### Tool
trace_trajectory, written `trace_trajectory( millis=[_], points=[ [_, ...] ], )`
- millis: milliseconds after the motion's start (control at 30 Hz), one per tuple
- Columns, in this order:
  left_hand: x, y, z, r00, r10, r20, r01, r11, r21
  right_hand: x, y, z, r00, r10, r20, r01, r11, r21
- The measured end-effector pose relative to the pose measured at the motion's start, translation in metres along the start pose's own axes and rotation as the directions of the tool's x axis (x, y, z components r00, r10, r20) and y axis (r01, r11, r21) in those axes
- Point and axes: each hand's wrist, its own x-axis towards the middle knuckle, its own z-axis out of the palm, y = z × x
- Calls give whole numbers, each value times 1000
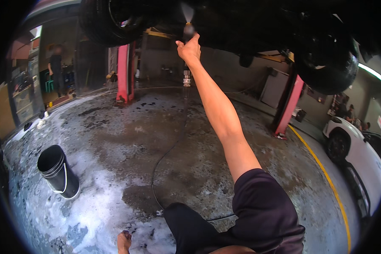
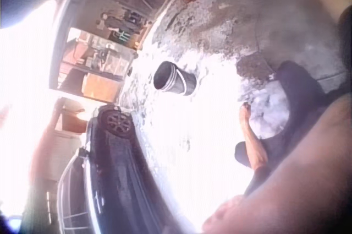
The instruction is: The person uses a pressure washer to clean the wheels and undercarriage of a car. They spray water on the tires, rims, and underside of the vehicle while it is elevated on a lift.
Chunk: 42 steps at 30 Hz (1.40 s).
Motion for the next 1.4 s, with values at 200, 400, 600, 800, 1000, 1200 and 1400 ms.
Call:
trace_trajectory(
  millis=[200,400,600,800,1000,1200,1400],
  points=[
    [21,28,41,983,112,149,-100,991,-84,-14,63,-109,988,47,-149,-52,998,-28],
    [26,59,65,946,252,203,-211,956,-204,-3,122,-252,847,-41,-529,-60,983,-172],
    [30,62,72,925,294,240,-253,949,-187,0,187,-366,783,51,-619,-103,993,-48],
    [25,94,92,905,278,322,-215,952,-218,49,217,-453,747,-98,-657,0,989,-147],
    [36,37,72,955,123,270,-112,992,-58,71,197,-418,816,84,-572,-191,973,-131],
    [48,-8,87,977,159,145,-159,987,-9,178,226,-442,780,84,-621,-323,903,-283],
    [63,-41,76,978,167,129,-166,986,-16,228,276,-411,749,102,-655,-357,895,-268]
  ],
)
